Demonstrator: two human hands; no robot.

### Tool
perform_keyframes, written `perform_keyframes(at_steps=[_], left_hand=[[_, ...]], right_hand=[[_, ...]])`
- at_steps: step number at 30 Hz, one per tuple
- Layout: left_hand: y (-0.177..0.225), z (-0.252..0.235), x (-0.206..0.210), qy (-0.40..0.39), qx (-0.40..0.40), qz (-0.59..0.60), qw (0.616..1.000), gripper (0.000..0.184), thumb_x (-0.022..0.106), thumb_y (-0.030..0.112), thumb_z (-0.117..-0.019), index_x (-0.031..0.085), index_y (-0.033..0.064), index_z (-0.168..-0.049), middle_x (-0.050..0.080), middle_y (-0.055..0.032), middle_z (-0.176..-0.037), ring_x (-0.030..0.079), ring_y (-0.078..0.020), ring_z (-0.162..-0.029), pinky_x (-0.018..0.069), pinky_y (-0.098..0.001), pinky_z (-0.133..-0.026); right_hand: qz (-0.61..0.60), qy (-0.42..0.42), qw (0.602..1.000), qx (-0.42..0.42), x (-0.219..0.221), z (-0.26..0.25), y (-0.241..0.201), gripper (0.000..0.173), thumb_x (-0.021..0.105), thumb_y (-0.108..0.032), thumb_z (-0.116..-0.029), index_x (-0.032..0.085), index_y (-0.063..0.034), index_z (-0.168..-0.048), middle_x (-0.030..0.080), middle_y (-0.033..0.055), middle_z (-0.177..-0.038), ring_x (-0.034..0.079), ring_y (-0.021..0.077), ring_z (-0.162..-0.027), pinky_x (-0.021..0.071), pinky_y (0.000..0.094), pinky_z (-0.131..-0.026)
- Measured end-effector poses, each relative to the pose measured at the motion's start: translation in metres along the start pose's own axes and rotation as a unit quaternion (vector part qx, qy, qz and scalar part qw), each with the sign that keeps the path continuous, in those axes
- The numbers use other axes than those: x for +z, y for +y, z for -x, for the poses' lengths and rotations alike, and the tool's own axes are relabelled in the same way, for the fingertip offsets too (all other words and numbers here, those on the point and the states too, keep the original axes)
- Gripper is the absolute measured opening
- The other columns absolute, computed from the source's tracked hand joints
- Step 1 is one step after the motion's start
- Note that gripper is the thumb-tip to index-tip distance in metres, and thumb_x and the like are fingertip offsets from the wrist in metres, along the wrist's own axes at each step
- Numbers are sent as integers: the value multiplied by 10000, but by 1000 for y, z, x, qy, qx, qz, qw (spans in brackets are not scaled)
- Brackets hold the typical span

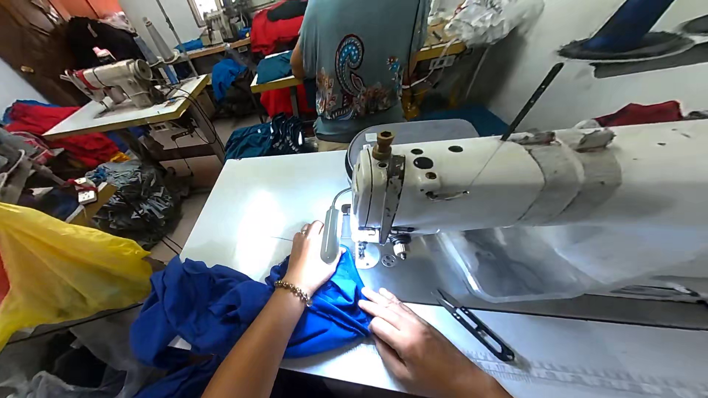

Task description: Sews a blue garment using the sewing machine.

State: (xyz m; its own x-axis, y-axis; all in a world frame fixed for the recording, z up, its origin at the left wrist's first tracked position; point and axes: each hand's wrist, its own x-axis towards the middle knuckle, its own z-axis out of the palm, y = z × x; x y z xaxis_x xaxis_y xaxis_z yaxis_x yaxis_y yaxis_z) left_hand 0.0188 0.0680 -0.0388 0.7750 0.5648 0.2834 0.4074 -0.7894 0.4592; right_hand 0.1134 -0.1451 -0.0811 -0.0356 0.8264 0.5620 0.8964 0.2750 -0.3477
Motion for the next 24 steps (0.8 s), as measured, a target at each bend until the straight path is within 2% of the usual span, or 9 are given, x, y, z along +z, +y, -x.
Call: perform_keyframes(at_steps=[3,5,6,9,11,13,18,20,24], left_hand=[[24,19,-11,51,-37,-37,997,305,740,293,-904,715,89,-1130,672,-112,-1179,588,-318,-1164,421,-547,-1012],[33,35,-6,77,-5,-64,995,210,674,358,-933,752,173,-992,713,-48,-1076,609,-286,-1141,397,-577,-1018],[36,42,-1,72,12,-83,994,242,637,392,-946,769,190,-962,729,-26,-1023,641,-274,-1116,390,-610,-1034],[42,54,5,-23,-23,-124,992,392,528,479,-994,768,190,-1104,711,-21,-1068,630,-254,-1124,326,-633,-1079],[41,54,6,-55,-47,-131,989,404,495,462,-1013,750,191,-1173,698,-33,-1149,603,-271,-1195,319,-638,-1085],[40,52,5,-68,-68,-110,989,385,484,431,-1028,741,201,-1197,689,-29,-1174,578,-275,-1238,321,-638,-1094],[37,47,5,-45,-96,-89,990,382,462,465,-1037,749,236,-1143,709,-5,-1171,571,-288,-1249,335,-630,-1068],[37,44,1,-85,-118,-90,985,387,481,486,-1023,728,254,-1210,682,-1,-1224,539,-281,-1283,286,-626,-1106],[35,34,-10,-175,-135,-84,972,405,520,384,-979,656,272,-1343,597,-6,-1385,404,-283,-1419,208,-623,-1155]], right_hand=[[6,-28,1000,-7,-3,-1,3,205,496,-147,-948,671,-65,-878,724,130,-1202,628,293,-1276,447,477,-1131],[5,-41,999,-19,-6,-1,5,178,517,-159,-943,661,-75,-880,723,128,-1186,624,296,-1275,439,469,-1139],[9,-41,999,-29,-7,-2,6,166,528,-167,-938,656,-80,-878,725,130,-1160,636,300,-1254,454,462,-1125],[11,-40,998,-37,-6,-4,11,196,534,-178,-947,700,-74,-939,727,139,-1173,656,296,-1224,479,442,-1103],[13,-41,998,-35,-4,-8,14,241,527,-185,-959,730,-73,-1025,719,136,-1212,661,281,-1213,488,423,-1089],[15,-43,998,-37,-2,-13,18,242,532,-165,-945,731,-75,-1052,714,133,-1209,667,274,-1189,504,400,-1068],[40,-43,997,-51,1,-22,24,188,536,-110,-922,718,-69,-950,723,134,-1149,678,293,-1151,534,387,-1025],[38,-46,997,-58,0,-24,25,176,530,-123,-910,697,-67,-900,723,135,-1151,668,294,-1176,513,411,-1057],[-71,-81,992,-65,-12,-22,29,192,491,-111,-921,649,-36,-843,730,142,-1123,609,305,-1292,419,460,-1155]])
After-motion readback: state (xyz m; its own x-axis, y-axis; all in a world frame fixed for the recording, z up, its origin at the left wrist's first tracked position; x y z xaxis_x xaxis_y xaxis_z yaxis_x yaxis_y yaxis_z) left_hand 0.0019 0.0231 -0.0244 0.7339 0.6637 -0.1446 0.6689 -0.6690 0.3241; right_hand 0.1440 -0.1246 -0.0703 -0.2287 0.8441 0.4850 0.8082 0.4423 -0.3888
